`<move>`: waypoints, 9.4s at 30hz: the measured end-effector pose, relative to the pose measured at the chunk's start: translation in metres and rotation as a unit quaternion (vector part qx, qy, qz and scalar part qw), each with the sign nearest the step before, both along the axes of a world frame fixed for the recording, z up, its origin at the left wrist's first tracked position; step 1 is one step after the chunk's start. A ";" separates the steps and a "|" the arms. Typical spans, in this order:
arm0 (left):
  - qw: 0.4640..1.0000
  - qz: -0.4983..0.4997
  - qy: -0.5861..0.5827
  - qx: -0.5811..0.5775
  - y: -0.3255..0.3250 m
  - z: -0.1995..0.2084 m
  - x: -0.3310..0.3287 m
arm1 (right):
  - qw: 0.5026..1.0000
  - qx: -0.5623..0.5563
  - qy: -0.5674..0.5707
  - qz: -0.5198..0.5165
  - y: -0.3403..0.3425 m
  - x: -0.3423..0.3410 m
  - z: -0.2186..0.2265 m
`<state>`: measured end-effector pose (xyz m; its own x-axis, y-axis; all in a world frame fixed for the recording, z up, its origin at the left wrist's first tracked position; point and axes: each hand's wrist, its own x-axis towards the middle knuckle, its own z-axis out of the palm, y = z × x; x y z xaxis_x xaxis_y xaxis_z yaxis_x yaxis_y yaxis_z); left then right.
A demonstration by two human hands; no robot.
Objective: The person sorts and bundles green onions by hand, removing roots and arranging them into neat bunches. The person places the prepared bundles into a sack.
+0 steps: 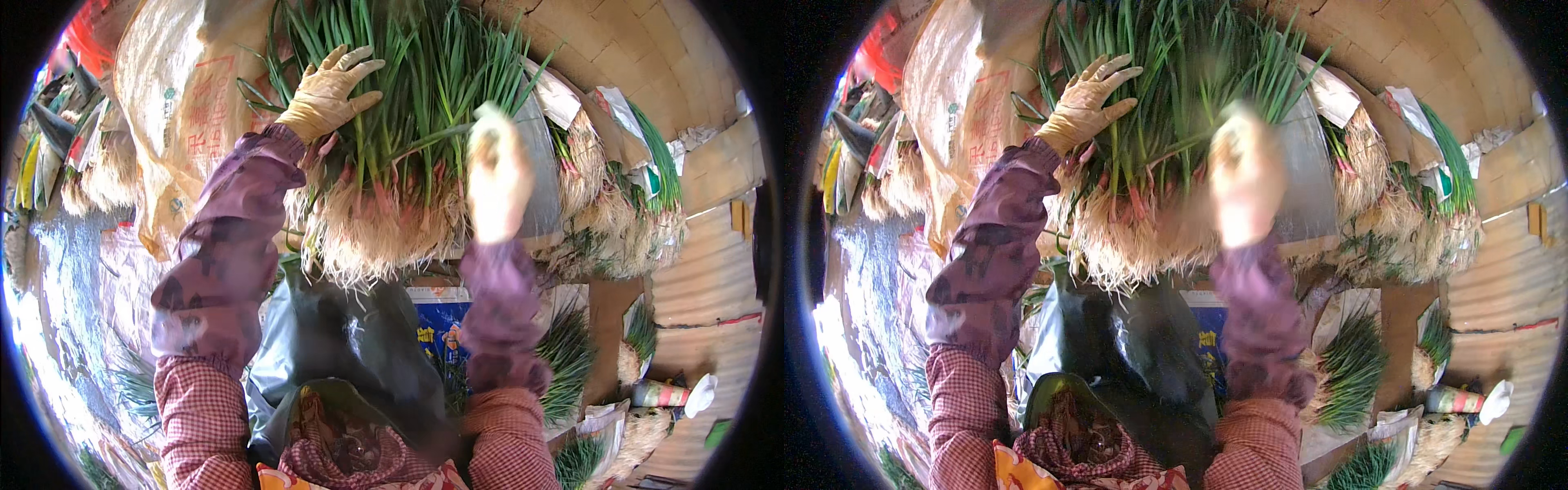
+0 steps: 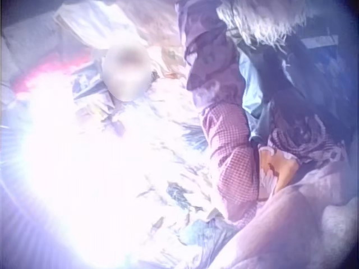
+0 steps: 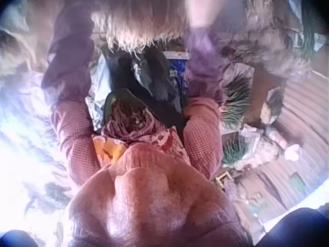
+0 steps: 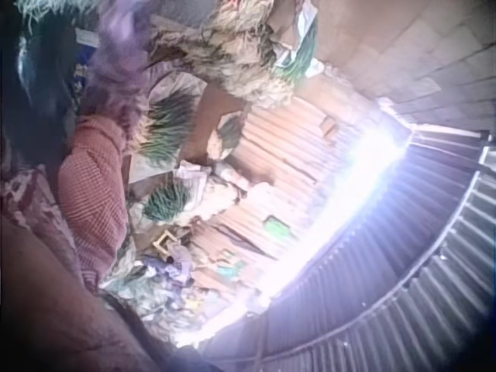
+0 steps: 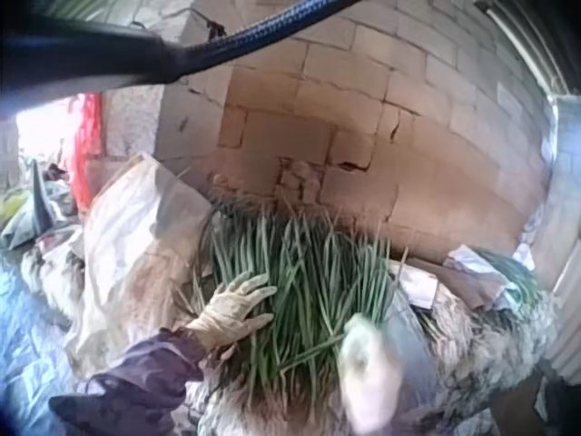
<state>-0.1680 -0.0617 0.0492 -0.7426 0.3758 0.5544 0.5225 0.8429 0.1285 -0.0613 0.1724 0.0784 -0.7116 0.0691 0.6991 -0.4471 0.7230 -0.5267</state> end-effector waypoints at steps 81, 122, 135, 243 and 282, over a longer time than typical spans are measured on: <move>0.473 -0.098 -0.479 0.733 0.032 -0.064 0.270 | 0.909 -0.209 -0.246 0.265 -0.085 0.097 -0.092; 0.496 -0.063 -0.474 0.724 0.073 -0.065 0.246 | 0.981 0.141 -0.132 -0.038 -0.056 0.107 -0.071; 0.336 -0.288 -0.452 0.775 0.021 -0.030 0.258 | 0.818 0.018 -0.454 0.352 0.028 0.108 -0.082; 0.538 -0.125 -0.520 0.651 0.055 -0.058 0.251 | 0.897 -0.260 -0.357 0.027 0.268 -0.083 0.006; 0.308 -0.266 -0.629 0.663 0.078 -0.051 0.291 | 0.468 -0.640 -0.398 0.462 0.033 0.114 -0.100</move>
<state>0.1226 0.0165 -0.0023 -0.7123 0.6919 -0.1176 -0.6240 -0.5477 0.5574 0.0523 0.2052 -0.0212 -0.8512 -0.5247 -0.0065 0.4482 -0.7206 -0.5290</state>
